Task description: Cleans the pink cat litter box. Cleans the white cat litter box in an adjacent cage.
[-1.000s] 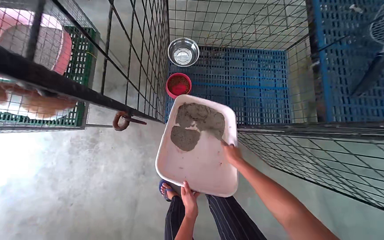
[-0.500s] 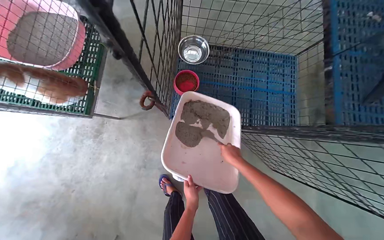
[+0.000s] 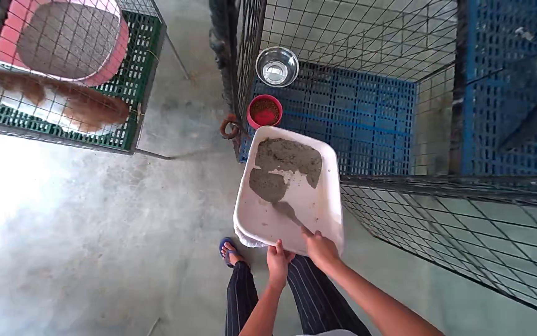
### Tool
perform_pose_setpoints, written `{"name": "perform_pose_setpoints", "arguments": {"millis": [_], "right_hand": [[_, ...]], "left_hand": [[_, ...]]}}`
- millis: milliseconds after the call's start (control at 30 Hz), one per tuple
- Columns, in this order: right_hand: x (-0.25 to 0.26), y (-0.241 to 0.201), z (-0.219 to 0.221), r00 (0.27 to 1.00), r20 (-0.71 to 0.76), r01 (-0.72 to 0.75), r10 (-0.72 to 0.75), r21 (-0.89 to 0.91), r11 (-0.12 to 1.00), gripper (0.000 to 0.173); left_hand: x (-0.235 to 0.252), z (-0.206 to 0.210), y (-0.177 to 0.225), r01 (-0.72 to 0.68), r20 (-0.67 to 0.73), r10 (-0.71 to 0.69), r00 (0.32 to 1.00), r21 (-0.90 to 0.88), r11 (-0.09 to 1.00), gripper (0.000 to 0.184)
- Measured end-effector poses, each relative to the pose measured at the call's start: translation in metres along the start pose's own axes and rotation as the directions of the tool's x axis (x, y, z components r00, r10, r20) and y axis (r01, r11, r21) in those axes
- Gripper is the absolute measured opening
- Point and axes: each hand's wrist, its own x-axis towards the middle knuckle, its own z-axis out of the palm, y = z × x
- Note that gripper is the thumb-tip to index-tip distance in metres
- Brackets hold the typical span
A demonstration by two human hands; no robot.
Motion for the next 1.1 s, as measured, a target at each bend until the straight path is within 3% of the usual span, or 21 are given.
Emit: {"name": "perform_pose_setpoints", "arguments": {"millis": [167,333,500,567,667,767,833,933,1033,1100], "right_hand": [[0.062,-0.029,-0.033,0.998,-0.051,-0.026,0.027,0.023,0.999,0.056],[0.028,-0.025,-0.025,1.0,-0.017,0.002,-0.003,-0.012,1.0,0.053],[0.122,-0.037,-0.089,0.987,-0.156,0.046,-0.03,0.104,0.993,0.047],[0.137,-0.033,-0.112,0.989,-0.144,0.044,-0.026,0.121,0.992,0.043],[0.094,-0.009,-0.105,0.992,-0.129,0.03,-0.012,0.137,0.99,0.043],[0.005,-0.002,-0.065,0.999,-0.028,0.046,-0.044,0.049,0.998,0.046],[-0.021,-0.008,-0.033,0.998,0.037,0.055,-0.055,0.004,0.998,0.048],[0.016,-0.033,-0.019,0.997,-0.02,0.069,-0.069,0.004,0.998,0.054],[0.073,-0.06,-0.058,0.996,-0.078,0.038,-0.034,0.057,0.998,0.051],[0.072,-0.07,-0.073,0.998,-0.059,0.037,-0.034,0.048,0.998,0.046]], "left_hand": [[0.008,-0.007,0.0,-0.044,-0.027,0.046,0.999,0.075,0.996,0.041],[0.002,-0.01,0.013,-0.021,-0.011,0.022,1.0,0.077,0.997,0.042],[0.003,-0.012,0.007,-0.013,-0.014,0.014,1.0,0.077,0.997,0.042],[0.003,-0.012,0.004,-0.005,-0.007,0.005,1.0,0.051,0.999,0.041],[0.0,-0.012,0.003,0.023,0.034,-0.025,0.999,0.069,0.997,0.039],[-0.005,-0.009,0.005,0.034,0.071,-0.038,0.997,0.047,0.998,0.037],[-0.008,-0.003,0.005,0.025,0.069,-0.027,0.997,0.034,0.999,0.035],[-0.011,0.004,0.001,-0.008,0.036,0.004,0.999,0.115,0.993,0.037],[-0.014,0.012,0.002,-0.006,0.046,0.0,0.999,0.133,0.991,0.036],[-0.012,0.009,0.002,0.008,0.03,-0.012,0.999,0.113,0.994,0.036]]}}
